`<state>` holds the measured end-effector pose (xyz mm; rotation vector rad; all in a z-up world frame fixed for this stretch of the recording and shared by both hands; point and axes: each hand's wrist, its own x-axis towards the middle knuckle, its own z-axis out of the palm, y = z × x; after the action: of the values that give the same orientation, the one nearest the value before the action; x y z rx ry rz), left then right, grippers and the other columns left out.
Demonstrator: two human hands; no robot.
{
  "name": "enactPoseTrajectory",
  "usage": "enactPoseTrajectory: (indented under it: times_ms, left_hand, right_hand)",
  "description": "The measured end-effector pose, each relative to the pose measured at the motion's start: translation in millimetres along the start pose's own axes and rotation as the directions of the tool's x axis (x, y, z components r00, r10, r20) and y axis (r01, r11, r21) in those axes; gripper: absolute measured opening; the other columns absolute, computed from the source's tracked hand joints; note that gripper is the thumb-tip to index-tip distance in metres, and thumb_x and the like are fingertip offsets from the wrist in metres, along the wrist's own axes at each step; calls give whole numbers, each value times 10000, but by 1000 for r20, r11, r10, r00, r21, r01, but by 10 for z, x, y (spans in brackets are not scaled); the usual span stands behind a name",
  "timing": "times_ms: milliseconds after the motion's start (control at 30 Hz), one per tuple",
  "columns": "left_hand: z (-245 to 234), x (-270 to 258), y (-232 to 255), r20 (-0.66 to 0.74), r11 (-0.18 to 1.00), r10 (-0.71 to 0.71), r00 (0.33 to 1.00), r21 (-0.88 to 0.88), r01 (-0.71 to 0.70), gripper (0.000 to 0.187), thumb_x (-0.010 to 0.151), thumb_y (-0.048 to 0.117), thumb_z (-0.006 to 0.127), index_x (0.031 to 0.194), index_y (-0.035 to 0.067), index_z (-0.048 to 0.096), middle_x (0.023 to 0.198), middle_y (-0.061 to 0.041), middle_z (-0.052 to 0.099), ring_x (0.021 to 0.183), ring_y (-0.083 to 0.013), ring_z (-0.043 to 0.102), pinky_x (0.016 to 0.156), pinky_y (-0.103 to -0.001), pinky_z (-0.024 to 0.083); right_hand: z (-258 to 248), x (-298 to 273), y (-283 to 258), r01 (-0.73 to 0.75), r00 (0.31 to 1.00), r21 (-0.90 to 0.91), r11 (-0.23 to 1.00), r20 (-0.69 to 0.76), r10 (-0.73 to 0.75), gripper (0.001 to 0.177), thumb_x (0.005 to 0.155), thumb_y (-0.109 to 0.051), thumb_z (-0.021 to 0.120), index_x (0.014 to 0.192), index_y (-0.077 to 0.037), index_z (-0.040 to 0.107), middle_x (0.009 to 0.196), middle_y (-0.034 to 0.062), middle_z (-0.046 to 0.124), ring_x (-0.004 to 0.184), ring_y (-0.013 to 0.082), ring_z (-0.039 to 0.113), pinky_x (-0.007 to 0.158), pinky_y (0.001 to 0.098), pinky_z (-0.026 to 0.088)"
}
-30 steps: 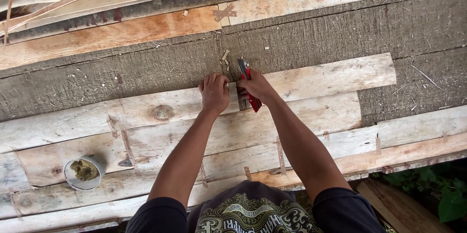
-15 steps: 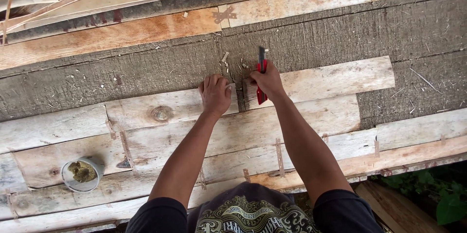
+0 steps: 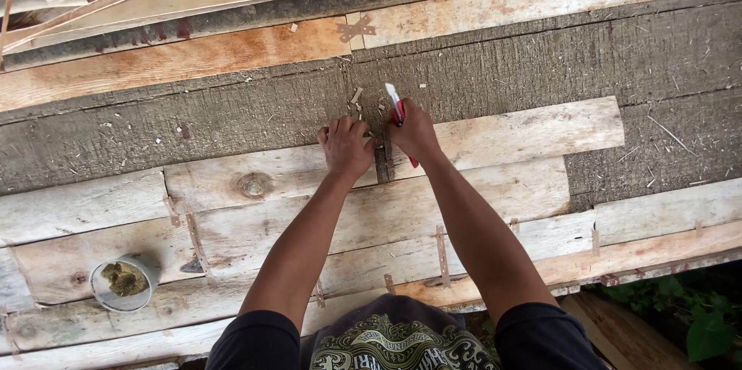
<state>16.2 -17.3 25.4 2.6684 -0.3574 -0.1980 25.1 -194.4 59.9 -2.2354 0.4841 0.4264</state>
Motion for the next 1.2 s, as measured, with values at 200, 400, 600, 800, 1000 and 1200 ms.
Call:
enactPoseTrajectory:
  times_ms: [200, 400, 600, 800, 1000, 1200]
  left_hand:
    - [128, 116, -46, 54, 999, -30, 998, 13, 29, 162, 937, 323, 721, 922, 209, 607, 996, 48, 479, 1116, -203, 491, 996, -463, 357]
    - [175, 266, -104, 123, 992, -125, 984, -11, 128, 131, 937, 329, 662, 866, 233, 608, 937, 53, 492, 1048, -207, 526, 998, -500, 337]
    - [35, 488, -160, -21, 978, -188, 982, -100, 185, 101, 939, 303, 700, 933, 274, 603, 1000, 91, 470, 1071, -162, 550, 993, -466, 365]
    - [111, 747, -238, -107, 977, 34, 994, -204, -55, 240, 944, 142, 754, 912, 177, 519, 1075, 27, 485, 1140, -287, 588, 916, -478, 551]
    - [381, 807, -388, -172, 978, 105, 980, -159, -133, 225, 927, 137, 744, 967, 202, 533, 1001, 17, 559, 1084, -278, 626, 916, -465, 575]
    - [316, 828, -312, -93, 993, 31, 995, -109, -41, 201, 1007, 93, 642, 1127, 187, 511, 1033, -36, 574, 1056, -297, 642, 865, -472, 603]
  right_hand:
    - [-118, 103, -188, 57, 996, -84, 995, -69, -63, 255, 842, -249, 679, 984, -102, 527, 930, 234, 680, 959, 517, 683, 810, 627, 505]
    - [148, 363, -108, 198, 978, -242, 950, -18, -209, 224, 873, -246, 636, 1050, -143, 545, 916, 188, 693, 910, 456, 719, 767, 581, 564]
    - [67, 383, -96, 143, 989, -212, 967, 1, -147, 269, 914, -259, 620, 1137, -119, 568, 966, 182, 701, 929, 447, 728, 754, 571, 584]
    - [-480, 562, 182, 127, 965, -118, 985, -214, -150, 185, 945, -140, 619, 1088, -70, 524, 914, 191, 660, 831, 413, 718, 638, 511, 562]
    - [-486, 648, 299, 182, 951, -135, 974, -227, -210, 225, 942, -125, 668, 1085, -41, 517, 902, 189, 607, 801, 415, 698, 551, 510, 544]
    - [-404, 680, 390, 135, 958, -286, 949, -208, -199, 231, 983, -149, 641, 1140, -48, 506, 957, 178, 622, 825, 379, 713, 598, 492, 606]
